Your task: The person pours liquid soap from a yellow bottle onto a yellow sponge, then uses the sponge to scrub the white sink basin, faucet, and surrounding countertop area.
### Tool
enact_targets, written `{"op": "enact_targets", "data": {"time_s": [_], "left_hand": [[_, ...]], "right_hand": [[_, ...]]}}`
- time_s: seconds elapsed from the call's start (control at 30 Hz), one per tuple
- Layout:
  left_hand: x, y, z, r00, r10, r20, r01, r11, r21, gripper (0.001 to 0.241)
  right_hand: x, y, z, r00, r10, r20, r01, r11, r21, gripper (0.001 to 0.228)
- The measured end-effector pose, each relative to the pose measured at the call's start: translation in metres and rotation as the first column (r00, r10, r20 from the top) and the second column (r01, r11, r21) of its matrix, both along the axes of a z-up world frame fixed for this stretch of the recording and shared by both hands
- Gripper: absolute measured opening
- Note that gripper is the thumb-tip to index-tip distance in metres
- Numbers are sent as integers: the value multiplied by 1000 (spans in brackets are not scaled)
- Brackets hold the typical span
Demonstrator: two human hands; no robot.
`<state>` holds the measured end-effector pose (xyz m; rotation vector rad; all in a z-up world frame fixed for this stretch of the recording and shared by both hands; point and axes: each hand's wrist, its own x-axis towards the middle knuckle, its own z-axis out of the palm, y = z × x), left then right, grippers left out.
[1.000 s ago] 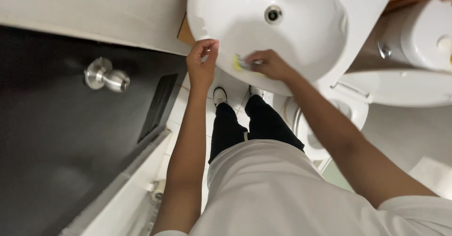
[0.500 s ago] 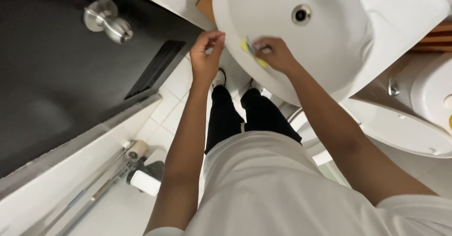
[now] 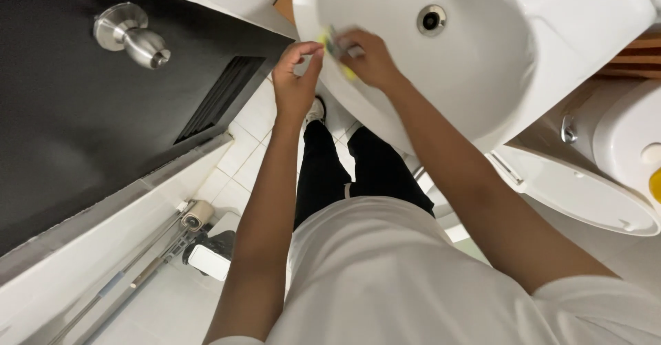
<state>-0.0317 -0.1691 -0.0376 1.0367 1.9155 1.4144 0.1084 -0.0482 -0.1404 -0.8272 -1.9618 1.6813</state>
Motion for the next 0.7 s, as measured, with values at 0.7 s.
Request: {"op": "enact_targets", "data": {"time_s": [0.7], "left_hand": [[24,21,-3,984,2,176,-20,994,104,10]], "right_hand": [[-40,25,17,988,-154,-1,151,973,-175,52]]}}
